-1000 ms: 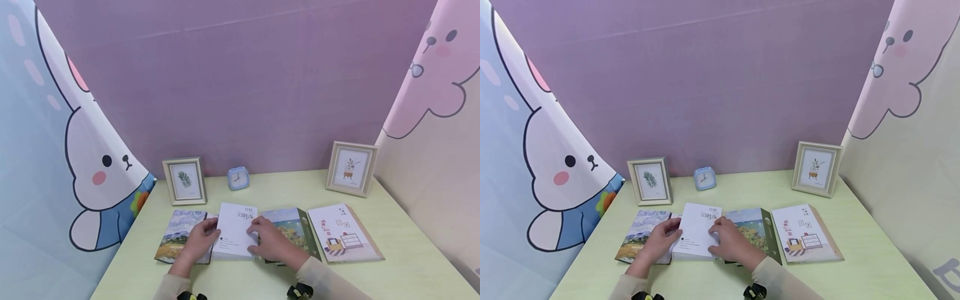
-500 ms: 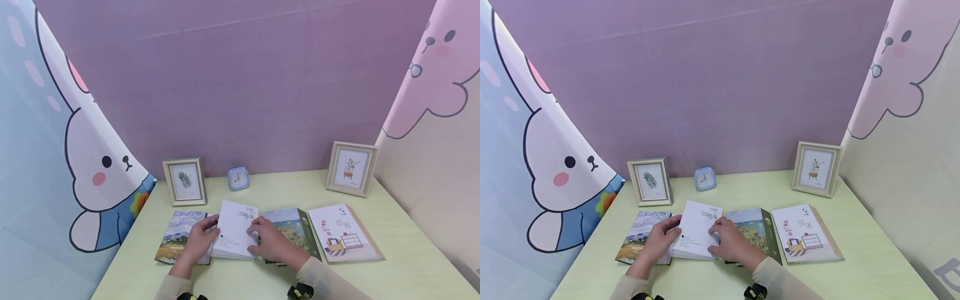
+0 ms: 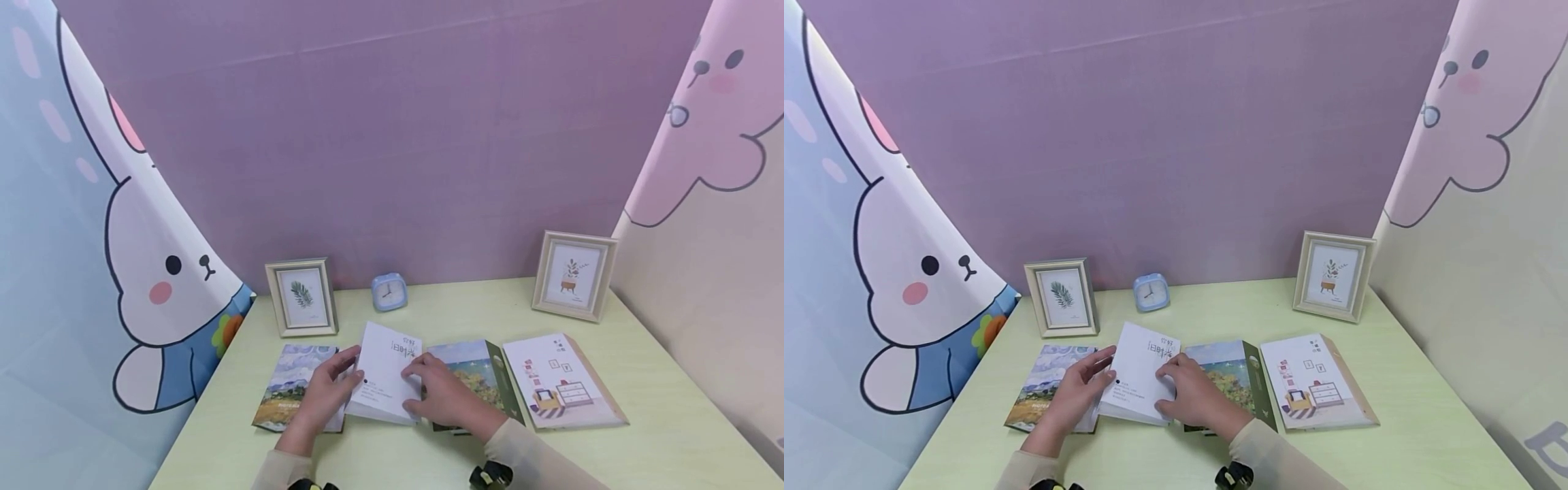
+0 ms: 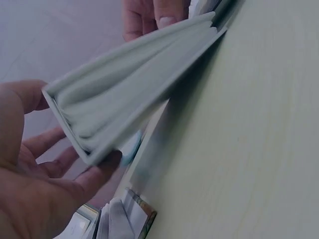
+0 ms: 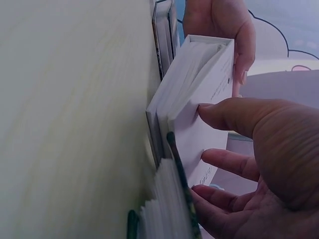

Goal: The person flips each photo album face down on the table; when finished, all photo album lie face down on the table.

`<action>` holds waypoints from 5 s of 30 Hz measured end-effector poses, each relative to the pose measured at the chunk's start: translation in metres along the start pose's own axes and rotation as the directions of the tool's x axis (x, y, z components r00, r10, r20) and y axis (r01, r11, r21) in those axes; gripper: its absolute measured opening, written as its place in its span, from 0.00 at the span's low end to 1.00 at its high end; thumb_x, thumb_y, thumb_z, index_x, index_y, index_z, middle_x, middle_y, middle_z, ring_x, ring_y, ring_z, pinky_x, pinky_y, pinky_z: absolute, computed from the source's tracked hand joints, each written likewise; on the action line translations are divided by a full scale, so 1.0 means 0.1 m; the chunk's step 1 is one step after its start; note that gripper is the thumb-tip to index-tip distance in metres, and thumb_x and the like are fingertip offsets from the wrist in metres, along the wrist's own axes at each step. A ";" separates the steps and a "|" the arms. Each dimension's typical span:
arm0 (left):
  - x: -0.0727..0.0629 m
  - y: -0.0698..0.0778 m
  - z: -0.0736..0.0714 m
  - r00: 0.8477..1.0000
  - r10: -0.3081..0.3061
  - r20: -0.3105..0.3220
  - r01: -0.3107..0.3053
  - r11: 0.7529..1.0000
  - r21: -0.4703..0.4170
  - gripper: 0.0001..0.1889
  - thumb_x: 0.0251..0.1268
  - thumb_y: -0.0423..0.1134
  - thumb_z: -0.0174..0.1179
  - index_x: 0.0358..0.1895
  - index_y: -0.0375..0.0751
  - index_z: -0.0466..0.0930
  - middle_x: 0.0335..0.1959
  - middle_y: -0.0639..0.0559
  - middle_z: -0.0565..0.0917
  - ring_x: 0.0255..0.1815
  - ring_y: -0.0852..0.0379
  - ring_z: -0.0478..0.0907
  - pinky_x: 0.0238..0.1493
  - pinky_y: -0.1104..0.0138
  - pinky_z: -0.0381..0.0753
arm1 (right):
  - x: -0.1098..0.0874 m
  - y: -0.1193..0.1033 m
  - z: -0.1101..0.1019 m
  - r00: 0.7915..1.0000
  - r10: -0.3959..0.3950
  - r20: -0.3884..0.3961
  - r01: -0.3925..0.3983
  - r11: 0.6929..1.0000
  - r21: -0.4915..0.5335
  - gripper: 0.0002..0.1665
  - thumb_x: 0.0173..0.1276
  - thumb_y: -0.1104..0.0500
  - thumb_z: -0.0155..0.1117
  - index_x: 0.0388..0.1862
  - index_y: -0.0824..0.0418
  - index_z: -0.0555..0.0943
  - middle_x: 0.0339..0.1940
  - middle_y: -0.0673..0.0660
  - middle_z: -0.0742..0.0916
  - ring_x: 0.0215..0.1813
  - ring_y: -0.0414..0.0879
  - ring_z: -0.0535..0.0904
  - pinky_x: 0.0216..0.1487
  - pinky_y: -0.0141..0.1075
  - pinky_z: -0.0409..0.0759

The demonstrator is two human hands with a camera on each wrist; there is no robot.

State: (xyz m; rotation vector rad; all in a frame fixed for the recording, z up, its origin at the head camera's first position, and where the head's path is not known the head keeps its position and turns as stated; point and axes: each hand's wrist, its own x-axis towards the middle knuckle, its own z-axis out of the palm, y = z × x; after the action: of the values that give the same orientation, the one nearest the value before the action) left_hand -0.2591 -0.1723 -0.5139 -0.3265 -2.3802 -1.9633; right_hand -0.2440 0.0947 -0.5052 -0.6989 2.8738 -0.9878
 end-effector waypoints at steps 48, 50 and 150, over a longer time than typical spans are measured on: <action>-0.03 0.13 0.01 1.000 0.021 0.008 -0.018 0.972 -0.233 0.26 0.74 0.35 0.66 0.72 0.41 0.75 0.71 0.36 0.76 0.71 0.38 0.74 0.54 0.59 0.88 | 0.05 -0.06 0.02 0.996 -0.088 -0.024 0.091 0.912 0.401 0.37 0.69 0.54 0.77 0.75 0.48 0.75 0.67 0.54 0.75 0.61 0.56 0.81 0.52 0.33 0.87; -0.03 0.13 0.01 1.000 0.020 0.001 -0.019 0.971 -0.237 0.26 0.74 0.36 0.66 0.72 0.42 0.75 0.70 0.37 0.77 0.71 0.39 0.74 0.54 0.59 0.88 | 0.05 -0.06 0.02 0.996 -0.084 -0.020 0.085 0.905 0.417 0.38 0.69 0.54 0.77 0.76 0.48 0.74 0.68 0.54 0.75 0.61 0.56 0.81 0.52 0.33 0.87; -0.09 0.01 0.27 0.926 0.171 0.335 -0.096 0.968 -0.230 0.31 0.76 0.31 0.62 0.79 0.41 0.66 0.81 0.44 0.65 0.78 0.33 0.63 0.70 0.57 0.76 | -0.23 0.05 -0.32 0.993 -0.087 -0.082 0.120 0.725 0.678 0.33 0.75 0.60 0.70 0.76 0.53 0.72 0.73 0.62 0.75 0.62 0.59 0.82 0.55 0.39 0.87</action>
State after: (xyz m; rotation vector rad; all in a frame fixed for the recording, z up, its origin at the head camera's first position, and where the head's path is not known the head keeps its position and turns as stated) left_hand -0.2474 -0.1467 -0.5199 -0.9001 -2.2556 -2.2554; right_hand -0.2307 0.1261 -0.4854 -0.7537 2.2087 -1.9351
